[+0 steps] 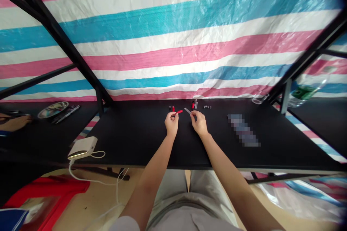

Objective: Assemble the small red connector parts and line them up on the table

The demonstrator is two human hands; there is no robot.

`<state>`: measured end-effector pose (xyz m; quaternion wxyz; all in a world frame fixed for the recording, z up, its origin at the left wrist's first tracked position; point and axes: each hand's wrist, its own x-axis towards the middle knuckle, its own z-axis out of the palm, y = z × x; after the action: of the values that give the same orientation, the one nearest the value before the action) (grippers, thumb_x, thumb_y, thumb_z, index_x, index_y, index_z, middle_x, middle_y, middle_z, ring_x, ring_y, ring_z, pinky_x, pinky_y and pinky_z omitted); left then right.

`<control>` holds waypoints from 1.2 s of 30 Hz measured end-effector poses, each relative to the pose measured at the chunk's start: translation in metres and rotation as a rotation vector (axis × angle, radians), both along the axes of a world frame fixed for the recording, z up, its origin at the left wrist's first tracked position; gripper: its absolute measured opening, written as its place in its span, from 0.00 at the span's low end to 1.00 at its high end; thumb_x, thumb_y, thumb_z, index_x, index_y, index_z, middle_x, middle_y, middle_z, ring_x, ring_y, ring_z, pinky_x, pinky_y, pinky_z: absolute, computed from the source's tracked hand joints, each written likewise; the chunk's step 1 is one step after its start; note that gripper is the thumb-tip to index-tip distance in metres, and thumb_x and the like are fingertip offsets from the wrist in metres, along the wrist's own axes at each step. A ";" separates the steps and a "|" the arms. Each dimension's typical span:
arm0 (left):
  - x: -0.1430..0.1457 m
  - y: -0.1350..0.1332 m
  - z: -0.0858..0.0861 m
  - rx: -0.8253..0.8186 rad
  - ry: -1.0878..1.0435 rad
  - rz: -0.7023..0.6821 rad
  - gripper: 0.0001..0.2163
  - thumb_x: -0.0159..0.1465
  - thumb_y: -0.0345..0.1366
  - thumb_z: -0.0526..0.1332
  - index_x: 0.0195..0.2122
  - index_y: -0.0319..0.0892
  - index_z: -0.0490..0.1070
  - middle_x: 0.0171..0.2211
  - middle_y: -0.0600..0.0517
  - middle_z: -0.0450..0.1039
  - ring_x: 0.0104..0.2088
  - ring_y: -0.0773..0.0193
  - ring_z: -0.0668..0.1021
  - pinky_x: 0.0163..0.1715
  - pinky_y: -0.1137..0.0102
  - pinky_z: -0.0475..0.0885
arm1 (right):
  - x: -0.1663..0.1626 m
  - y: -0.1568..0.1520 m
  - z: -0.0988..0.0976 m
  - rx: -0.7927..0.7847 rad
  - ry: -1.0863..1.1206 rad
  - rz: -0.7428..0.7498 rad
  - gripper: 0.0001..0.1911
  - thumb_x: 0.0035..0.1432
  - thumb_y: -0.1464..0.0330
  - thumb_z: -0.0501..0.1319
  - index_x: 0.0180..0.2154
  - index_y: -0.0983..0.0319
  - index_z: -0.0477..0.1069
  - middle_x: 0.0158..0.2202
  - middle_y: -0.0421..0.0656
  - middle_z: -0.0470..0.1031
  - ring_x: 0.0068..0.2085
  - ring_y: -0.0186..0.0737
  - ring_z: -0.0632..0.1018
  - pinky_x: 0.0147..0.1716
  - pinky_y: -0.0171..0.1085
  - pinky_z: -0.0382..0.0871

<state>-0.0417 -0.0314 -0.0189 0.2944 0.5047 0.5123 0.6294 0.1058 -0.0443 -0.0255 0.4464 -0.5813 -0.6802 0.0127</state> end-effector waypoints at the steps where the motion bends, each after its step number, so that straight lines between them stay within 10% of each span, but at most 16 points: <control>1: 0.000 0.000 0.000 -0.005 -0.009 -0.001 0.10 0.54 0.40 0.60 0.33 0.40 0.70 0.29 0.52 0.71 0.22 0.73 0.69 0.26 0.76 0.66 | -0.001 0.000 0.000 -0.006 -0.004 0.018 0.13 0.60 0.65 0.49 0.42 0.62 0.66 0.37 0.45 0.72 0.39 0.39 0.71 0.42 0.38 0.61; 29: 0.000 -0.001 0.001 0.034 0.043 -0.025 0.12 0.58 0.41 0.57 0.40 0.40 0.68 0.33 0.50 0.70 0.24 0.73 0.70 0.26 0.75 0.69 | -0.001 0.003 -0.004 0.014 -0.015 0.112 0.15 0.60 0.67 0.49 0.47 0.60 0.64 0.36 0.44 0.74 0.37 0.40 0.72 0.40 0.39 0.63; 36: 0.004 -0.001 -0.005 0.149 0.296 -0.281 0.17 0.59 0.33 0.55 0.50 0.45 0.65 0.48 0.44 0.64 0.32 0.70 0.74 0.24 0.77 0.68 | -0.002 0.002 -0.004 0.044 0.015 0.104 0.15 0.60 0.66 0.50 0.47 0.61 0.64 0.36 0.43 0.75 0.37 0.40 0.72 0.41 0.40 0.63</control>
<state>-0.0374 -0.0321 -0.0237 0.2627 0.6786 0.4264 0.5372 0.1042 -0.0420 -0.0295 0.4626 -0.5350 -0.7065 0.0254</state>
